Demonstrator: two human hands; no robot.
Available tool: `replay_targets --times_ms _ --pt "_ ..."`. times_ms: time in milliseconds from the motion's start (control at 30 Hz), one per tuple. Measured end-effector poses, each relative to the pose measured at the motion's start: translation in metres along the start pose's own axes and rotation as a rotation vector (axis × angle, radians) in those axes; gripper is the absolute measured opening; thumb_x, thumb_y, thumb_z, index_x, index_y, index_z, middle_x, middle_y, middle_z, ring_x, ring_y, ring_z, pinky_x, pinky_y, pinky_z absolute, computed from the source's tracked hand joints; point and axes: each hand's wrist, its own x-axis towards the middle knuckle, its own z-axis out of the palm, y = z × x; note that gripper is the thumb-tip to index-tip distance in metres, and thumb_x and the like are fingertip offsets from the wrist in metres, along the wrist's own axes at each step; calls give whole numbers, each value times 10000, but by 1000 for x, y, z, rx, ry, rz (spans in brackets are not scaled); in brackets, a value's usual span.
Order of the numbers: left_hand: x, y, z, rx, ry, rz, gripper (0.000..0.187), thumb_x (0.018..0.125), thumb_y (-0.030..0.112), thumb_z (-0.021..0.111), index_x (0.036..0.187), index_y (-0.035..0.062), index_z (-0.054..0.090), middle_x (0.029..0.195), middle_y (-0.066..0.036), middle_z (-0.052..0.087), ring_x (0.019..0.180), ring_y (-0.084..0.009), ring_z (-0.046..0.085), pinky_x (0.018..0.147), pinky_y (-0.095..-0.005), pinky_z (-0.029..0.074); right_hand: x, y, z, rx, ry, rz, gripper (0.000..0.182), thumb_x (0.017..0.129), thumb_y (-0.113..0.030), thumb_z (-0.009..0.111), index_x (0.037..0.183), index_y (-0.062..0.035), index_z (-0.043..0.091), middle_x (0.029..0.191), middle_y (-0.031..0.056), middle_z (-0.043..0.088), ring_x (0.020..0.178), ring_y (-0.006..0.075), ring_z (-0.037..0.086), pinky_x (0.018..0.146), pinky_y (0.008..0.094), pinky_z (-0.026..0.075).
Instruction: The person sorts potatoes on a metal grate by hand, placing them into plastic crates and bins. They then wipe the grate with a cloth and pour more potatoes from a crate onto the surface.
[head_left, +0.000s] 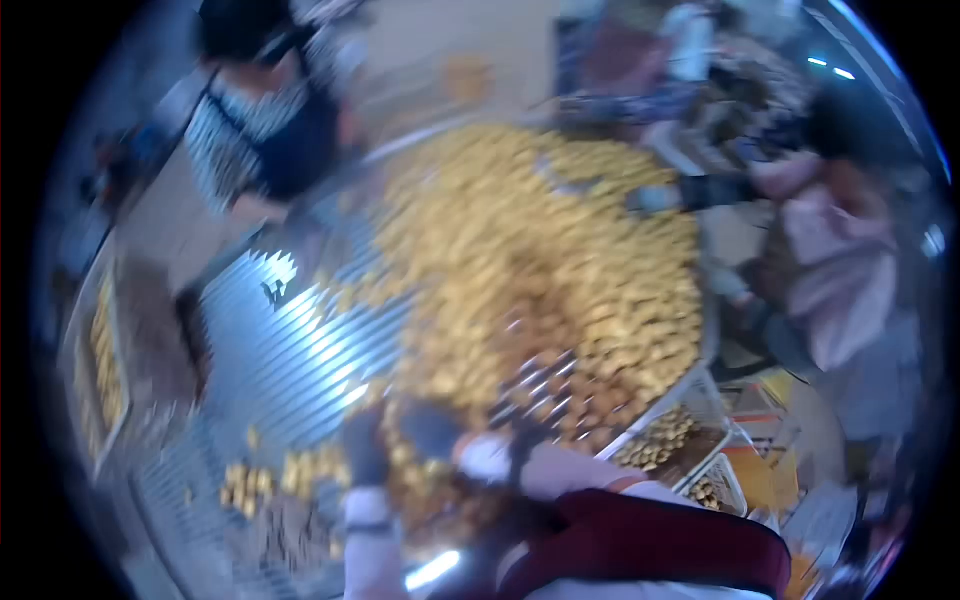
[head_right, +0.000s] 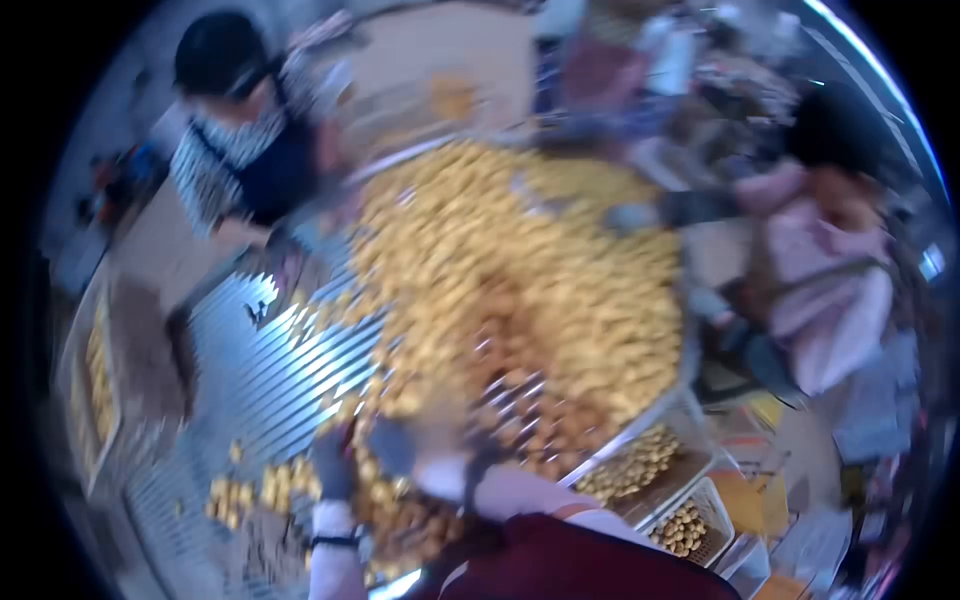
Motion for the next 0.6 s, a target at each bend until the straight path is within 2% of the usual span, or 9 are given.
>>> replay_targets --times_ms 33,100,133,167,300,367,433,500,600 --pt "-1 -19 30 -76 210 38 302 909 126 514 1136 29 688 973 -206 670 894 -404 611 832 -493 490 0 7 10 -56 -49 3 365 924 -164 599 1237 22 625 1271 225 617 1179 350 600 995 444 491" --pt "11 -21 41 -478 234 -13 264 916 88 535 1128 34 682 992 -192 683 882 -379 645 804 -475 529 -32 -15 -37 454 27 189 405 943 -220 608 1307 -42 595 1299 200 603 1166 347 602 953 446 511" --pt "16 -13 32 -213 224 57 298 877 88 613 1167 45 664 991 -175 667 906 -340 640 807 -432 526 -50 -28 -63 701 100 268 427 953 -247 613 1342 -75 580 1313 187 597 1159 345 603 932 447 522" --pt "21 -4 22 51 237 126 373 837 88 690 1206 56 645 990 -158 651 929 -301 635 811 -389 523 -74 -28 -43 557 53 246 433 945 -284 635 1325 -82 586 1273 164 609 1115 337 614 912 460 526" --pt "52 1 7 -227 250 55 348 816 115 715 1146 49 626 1029 -153 602 959 -301 611 839 -405 506 -139 -14 -52 852 78 334 428 951 -254 637 1336 -78 580 1290 155 606 1131 317 606 930 446 515" --pt "55 54 -17 -176 73 1 404 804 159 750 1173 39 635 1076 -186 614 1012 -331 618 891 -422 509 -169 -10 -61 1080 121 381 425 953 -239 639 1342 -76 577 1298 150 604 1139 307 602 939 440 510" --pt "70 -2 68 92 64 95 450 766 240 811 1109 1 643 1078 -200 642 971 -367 634 855 -452 520 -193 -5 -70 1297 170 403 424 956 -224 640 1347 -75 574 1306 145 602 1147 297 598 948 433 504" --pt "78 1 66 26 -135 -107 483 761 251 819 1127 0 628 1015 -185 668 889 -364 656 786 -460 533 -207 -7 -74 1455 224 378 422 959 -209 641 1353 -73 571 1314 141 600 1155 286 594 956 426 498" --pt "65 6 66 -64 -14 105 580 775 149 817 1282 6 574 1087 -177 663 962 -326 666 840 -428 532 -218 -11 -72 1583 308 300 421 963 -186 643 1361 -70 566 1326 134 598 1168 271 588 970 416 490"
